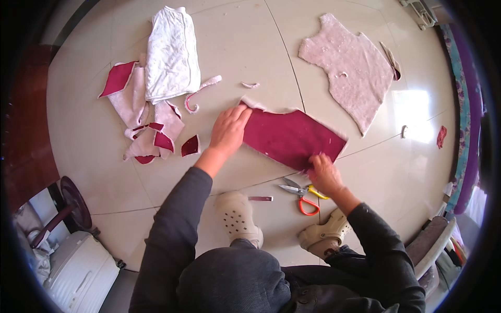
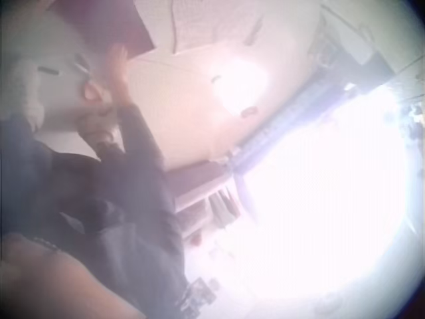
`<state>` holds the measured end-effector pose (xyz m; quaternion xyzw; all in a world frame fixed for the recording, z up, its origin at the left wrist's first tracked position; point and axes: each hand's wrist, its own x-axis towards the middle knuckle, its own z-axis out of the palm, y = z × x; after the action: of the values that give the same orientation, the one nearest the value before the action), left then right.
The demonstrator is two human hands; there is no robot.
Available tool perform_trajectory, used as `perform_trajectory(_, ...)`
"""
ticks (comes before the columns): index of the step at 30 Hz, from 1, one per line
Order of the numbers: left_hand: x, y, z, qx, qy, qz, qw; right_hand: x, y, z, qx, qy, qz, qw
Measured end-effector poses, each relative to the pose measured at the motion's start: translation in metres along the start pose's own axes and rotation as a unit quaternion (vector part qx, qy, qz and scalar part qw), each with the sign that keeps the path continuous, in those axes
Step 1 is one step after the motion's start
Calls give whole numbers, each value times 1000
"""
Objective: The person aligns a red fabric piece with a light pink pattern on the floor, then uses scissors to trim the edges of the red fabric along the pattern. The person repeatedly adjusts the fabric and cuts away excess material to match the shape.
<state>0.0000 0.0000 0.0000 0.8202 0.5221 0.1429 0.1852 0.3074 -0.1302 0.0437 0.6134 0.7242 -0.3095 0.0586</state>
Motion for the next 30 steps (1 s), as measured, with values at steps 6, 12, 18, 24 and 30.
perform_trajectory(6,39,4,-22,-114,202,-73,970,-12,-16,-24,143,65,74,985)
perform_trajectory(12,-27,14,21,-299,104,-289,903,18,42,-23,92,200,166,961)
perform_trajectory(18,-34,37,33,-395,119,-320,853,31,41,-34,130,21,239,962)
perform_trajectory(24,24,7,12,-246,181,-194,932,33,35,-29,72,12,204,976)
perform_trajectory(30,87,-34,6,-214,190,-103,953,31,43,-26,103,39,182,977)
